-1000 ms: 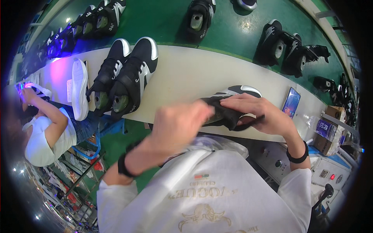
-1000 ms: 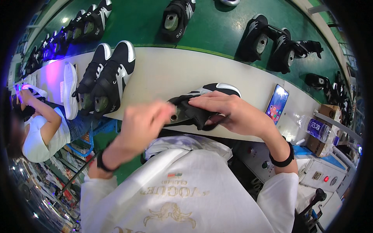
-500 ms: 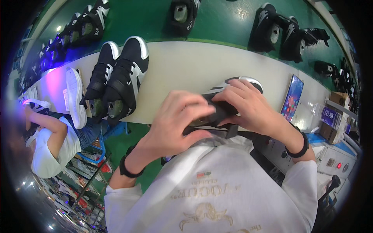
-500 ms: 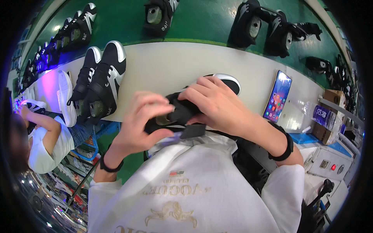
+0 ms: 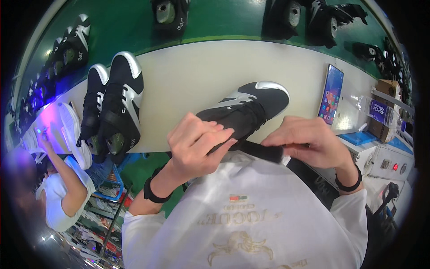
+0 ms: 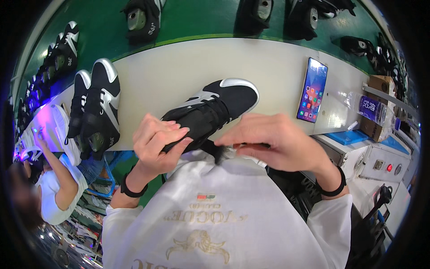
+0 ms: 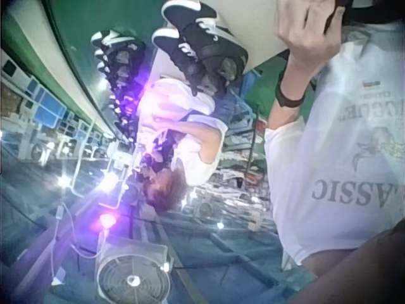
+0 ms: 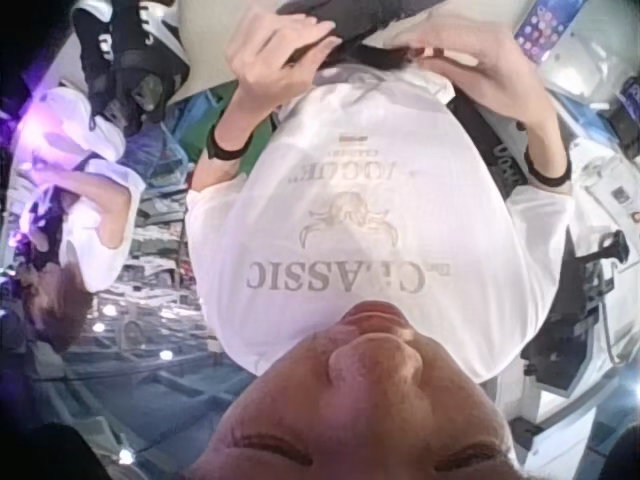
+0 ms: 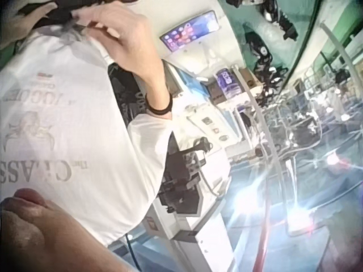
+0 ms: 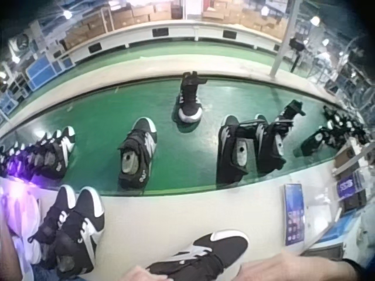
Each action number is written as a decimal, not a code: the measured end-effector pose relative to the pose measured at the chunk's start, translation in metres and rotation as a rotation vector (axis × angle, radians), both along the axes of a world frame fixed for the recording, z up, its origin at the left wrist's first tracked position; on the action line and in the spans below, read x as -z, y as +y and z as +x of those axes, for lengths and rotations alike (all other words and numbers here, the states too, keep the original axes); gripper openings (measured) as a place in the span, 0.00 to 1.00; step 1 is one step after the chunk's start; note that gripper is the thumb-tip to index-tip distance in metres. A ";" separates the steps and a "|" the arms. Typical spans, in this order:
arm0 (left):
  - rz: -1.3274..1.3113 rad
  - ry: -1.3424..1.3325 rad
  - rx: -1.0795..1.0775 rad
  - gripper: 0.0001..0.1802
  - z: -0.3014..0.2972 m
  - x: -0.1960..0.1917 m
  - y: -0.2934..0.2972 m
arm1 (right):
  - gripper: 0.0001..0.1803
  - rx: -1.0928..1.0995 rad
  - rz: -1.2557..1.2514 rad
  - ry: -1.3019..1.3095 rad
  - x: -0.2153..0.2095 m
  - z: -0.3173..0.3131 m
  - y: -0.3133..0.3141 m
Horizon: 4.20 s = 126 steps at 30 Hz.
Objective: Inserting shoe lasts and organizing sneaker components on a factory assembly line.
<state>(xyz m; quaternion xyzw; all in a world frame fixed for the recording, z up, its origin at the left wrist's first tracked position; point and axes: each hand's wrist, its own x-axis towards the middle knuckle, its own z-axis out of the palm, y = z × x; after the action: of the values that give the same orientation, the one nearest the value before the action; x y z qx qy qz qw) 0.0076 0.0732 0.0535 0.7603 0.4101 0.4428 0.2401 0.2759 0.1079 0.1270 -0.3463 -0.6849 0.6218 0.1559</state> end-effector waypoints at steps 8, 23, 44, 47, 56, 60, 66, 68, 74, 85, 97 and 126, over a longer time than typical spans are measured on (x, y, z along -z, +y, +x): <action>0.041 0.019 -0.021 0.15 -0.002 0.000 -0.001 | 0.10 0.253 0.191 0.289 0.026 -0.037 0.002; -0.184 0.238 0.174 0.40 -0.009 -0.026 0.012 | 0.07 0.083 0.100 -0.192 0.102 -0.118 0.065; -0.722 0.125 -0.490 0.29 -0.176 -0.037 0.262 | 0.30 0.706 0.571 -0.292 0.089 -0.089 0.255; -0.910 0.757 -0.467 0.32 -0.185 -0.017 0.262 | 0.45 0.723 0.372 -0.520 0.121 -0.126 0.320; -0.639 0.431 -0.512 0.15 -0.180 -0.175 -0.001 | 0.55 1.151 0.275 -0.760 0.167 -0.118 0.412; -0.629 0.325 -0.431 0.16 -0.161 -0.184 -0.050 | 0.44 1.077 0.038 -0.452 0.151 -0.117 0.413; -0.530 0.157 -0.249 0.19 -0.117 -0.150 -0.025 | 0.30 0.433 0.086 0.052 0.034 -0.089 0.213; -0.443 0.014 -0.280 0.22 -0.099 -0.127 -0.010 | 0.31 0.158 0.279 0.023 0.025 -0.075 0.156; -0.664 -0.041 -0.085 0.24 -0.037 -0.050 0.011 | 0.40 -0.325 0.519 -0.230 0.046 -0.049 0.042; -0.606 -0.081 0.301 0.20 -0.043 0.009 -0.002 | 0.33 -0.224 0.430 -0.042 0.043 -0.042 0.020; -0.370 0.203 -0.020 0.12 -0.020 -0.067 -0.065 | 0.33 -0.182 0.393 -0.116 0.029 -0.055 0.014; 0.051 0.116 -0.115 0.18 -0.014 0.000 -0.020 | 0.26 -0.095 -0.057 -0.047 -0.003 -0.032 0.019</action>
<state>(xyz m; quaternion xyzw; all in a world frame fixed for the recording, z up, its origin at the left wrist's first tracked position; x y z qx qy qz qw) -0.0064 0.0536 0.0538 0.7658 0.4548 0.4215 0.1706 0.2443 0.1270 0.1297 -0.3320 -0.6860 0.6396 0.1001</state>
